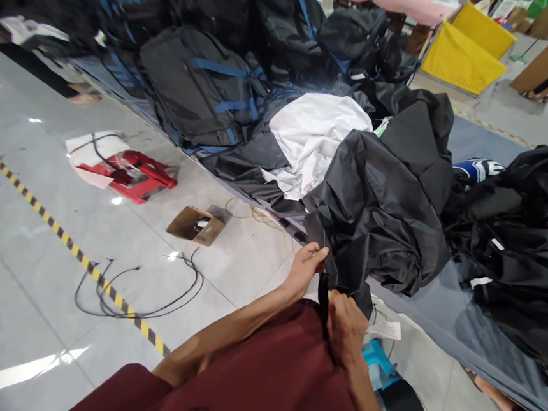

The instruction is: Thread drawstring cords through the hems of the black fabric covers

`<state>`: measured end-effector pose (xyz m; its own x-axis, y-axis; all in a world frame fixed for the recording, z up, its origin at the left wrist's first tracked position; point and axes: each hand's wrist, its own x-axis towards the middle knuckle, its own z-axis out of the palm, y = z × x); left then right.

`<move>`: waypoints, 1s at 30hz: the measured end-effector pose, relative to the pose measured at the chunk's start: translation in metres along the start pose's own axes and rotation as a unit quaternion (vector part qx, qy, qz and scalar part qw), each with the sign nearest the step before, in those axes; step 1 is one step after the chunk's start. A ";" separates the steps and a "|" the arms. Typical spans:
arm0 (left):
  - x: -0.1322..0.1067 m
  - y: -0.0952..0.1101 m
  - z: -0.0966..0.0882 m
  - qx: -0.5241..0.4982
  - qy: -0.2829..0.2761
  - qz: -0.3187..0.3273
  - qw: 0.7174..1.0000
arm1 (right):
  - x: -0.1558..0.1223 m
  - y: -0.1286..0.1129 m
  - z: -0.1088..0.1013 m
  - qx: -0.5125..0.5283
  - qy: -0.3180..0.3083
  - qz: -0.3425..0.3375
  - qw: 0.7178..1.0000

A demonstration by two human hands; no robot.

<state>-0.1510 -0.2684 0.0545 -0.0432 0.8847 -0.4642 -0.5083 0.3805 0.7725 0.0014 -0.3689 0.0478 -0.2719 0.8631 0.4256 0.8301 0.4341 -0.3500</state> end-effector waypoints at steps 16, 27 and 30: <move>0.019 0.020 -0.005 0.021 -0.032 0.024 0.999 | -0.010 0.019 -0.015 -0.024 -0.010 -0.031 0.999; 0.002 0.001 -0.001 0.001 -0.027 -0.022 0.999 | 0.003 0.011 0.005 -0.032 0.042 0.021 0.998; 0.009 0.011 -0.005 -0.001 -0.014 -0.039 0.999 | 0.000 0.017 -0.007 -0.010 0.018 -0.001 1.000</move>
<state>-0.1608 -0.2576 0.0565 0.0210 0.8597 -0.5103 -0.5115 0.4478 0.7334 0.0190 -0.3634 0.0475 -0.2567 0.8520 0.4563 0.8393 0.4306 -0.3318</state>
